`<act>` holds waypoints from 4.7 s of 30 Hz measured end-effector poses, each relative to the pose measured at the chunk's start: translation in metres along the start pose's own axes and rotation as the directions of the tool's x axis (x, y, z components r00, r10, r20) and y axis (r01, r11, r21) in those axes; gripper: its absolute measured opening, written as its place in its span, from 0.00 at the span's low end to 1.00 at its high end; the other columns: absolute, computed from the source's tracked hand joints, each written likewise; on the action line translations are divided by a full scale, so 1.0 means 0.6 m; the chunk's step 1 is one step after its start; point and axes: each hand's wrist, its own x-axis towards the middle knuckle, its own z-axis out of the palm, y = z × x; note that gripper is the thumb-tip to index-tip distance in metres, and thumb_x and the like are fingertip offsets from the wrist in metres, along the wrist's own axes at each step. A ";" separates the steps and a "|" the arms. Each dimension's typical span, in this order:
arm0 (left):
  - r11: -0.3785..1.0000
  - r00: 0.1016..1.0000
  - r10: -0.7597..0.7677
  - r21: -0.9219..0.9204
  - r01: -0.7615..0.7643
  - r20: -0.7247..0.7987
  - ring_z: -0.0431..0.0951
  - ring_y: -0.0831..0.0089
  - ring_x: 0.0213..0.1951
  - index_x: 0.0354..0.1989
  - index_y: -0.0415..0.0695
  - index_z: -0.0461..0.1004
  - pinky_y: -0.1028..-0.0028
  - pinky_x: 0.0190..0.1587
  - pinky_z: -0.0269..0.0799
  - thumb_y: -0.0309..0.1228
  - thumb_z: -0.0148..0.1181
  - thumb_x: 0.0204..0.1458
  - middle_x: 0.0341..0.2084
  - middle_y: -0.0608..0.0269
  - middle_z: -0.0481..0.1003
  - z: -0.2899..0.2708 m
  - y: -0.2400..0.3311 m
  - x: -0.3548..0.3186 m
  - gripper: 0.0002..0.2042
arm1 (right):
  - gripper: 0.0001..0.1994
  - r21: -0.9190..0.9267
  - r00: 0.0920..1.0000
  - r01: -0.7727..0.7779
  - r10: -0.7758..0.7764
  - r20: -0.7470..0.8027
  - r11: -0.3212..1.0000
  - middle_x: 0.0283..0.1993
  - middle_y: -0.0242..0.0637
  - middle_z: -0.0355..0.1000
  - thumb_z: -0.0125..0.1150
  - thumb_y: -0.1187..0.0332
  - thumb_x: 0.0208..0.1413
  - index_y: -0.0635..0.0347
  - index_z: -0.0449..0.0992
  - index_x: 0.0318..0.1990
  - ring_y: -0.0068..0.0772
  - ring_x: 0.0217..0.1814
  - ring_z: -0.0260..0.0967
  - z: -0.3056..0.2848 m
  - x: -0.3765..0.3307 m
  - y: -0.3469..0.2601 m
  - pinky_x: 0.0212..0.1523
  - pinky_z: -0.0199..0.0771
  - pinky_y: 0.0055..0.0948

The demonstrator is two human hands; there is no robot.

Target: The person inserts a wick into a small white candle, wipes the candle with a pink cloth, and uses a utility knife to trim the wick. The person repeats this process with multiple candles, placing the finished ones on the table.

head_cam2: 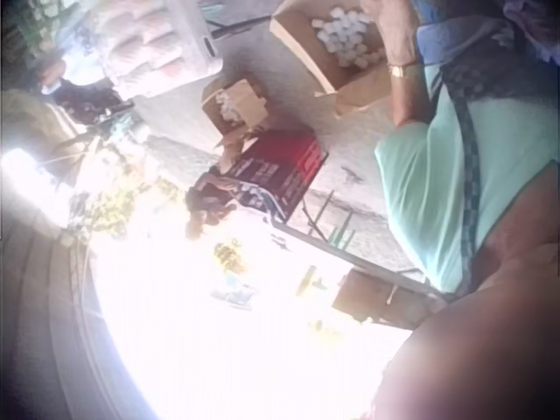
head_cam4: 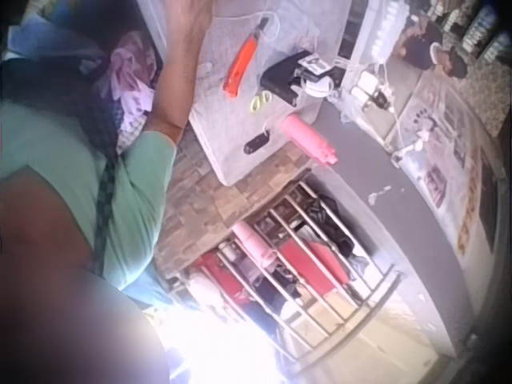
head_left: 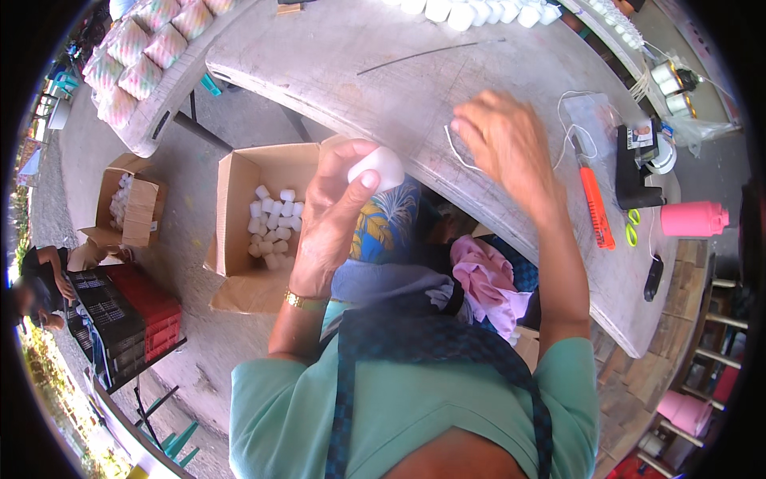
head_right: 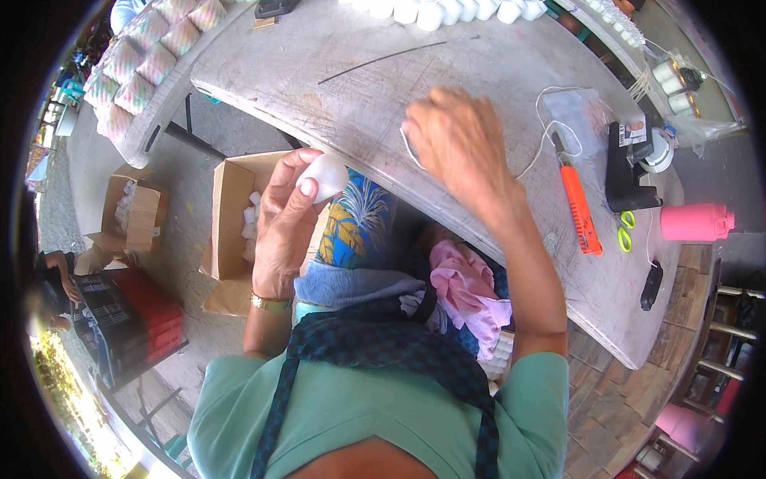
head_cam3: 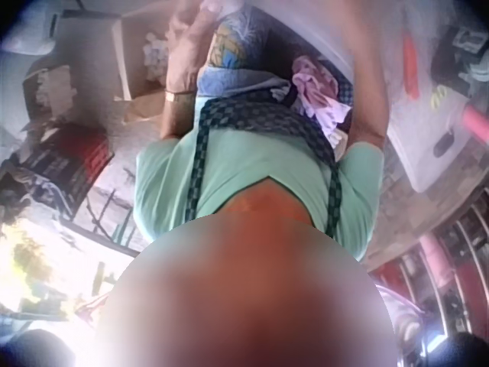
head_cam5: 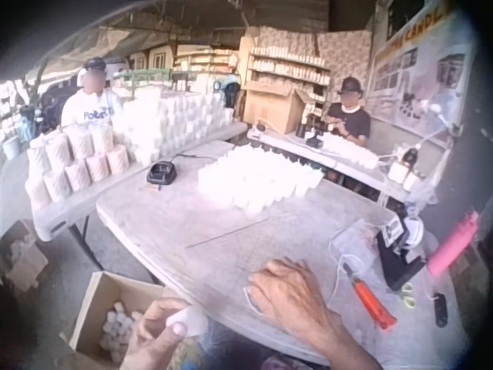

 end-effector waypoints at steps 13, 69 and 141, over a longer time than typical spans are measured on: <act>0.996 0.988 -0.001 -0.083 0.014 0.157 0.73 0.74 0.48 0.52 0.41 0.69 0.73 0.51 0.68 0.24 0.65 0.51 0.44 0.62 0.74 0.025 -0.008 0.005 0.20 | 0.08 0.410 0.889 0.109 0.096 -0.447 0.906 0.33 0.41 0.71 0.61 0.81 0.47 0.64 0.75 0.36 0.40 0.33 0.70 0.048 -0.120 -0.062 0.34 0.69 0.35; 0.995 0.937 0.032 0.078 -0.063 0.348 0.75 0.74 0.46 0.49 0.40 0.74 0.73 0.51 0.70 0.21 0.68 0.46 0.44 0.62 0.75 0.030 0.005 0.004 0.20 | 0.10 0.453 0.927 0.115 0.068 -0.368 0.884 0.30 0.36 0.68 0.64 0.82 0.43 0.61 0.74 0.34 0.34 0.28 0.70 -0.043 -0.131 -0.108 0.25 0.70 0.30; 0.996 0.950 0.037 -0.088 -0.011 0.309 0.75 0.68 0.48 0.55 0.38 0.67 0.68 0.53 0.71 0.30 0.72 0.43 0.45 0.52 0.75 0.116 -0.017 0.013 0.29 | 0.11 0.579 0.857 -0.022 0.314 -0.409 0.815 0.29 0.35 0.73 0.65 0.82 0.44 0.63 0.75 0.36 0.29 0.28 0.70 -0.030 -0.181 -0.078 0.30 0.67 0.28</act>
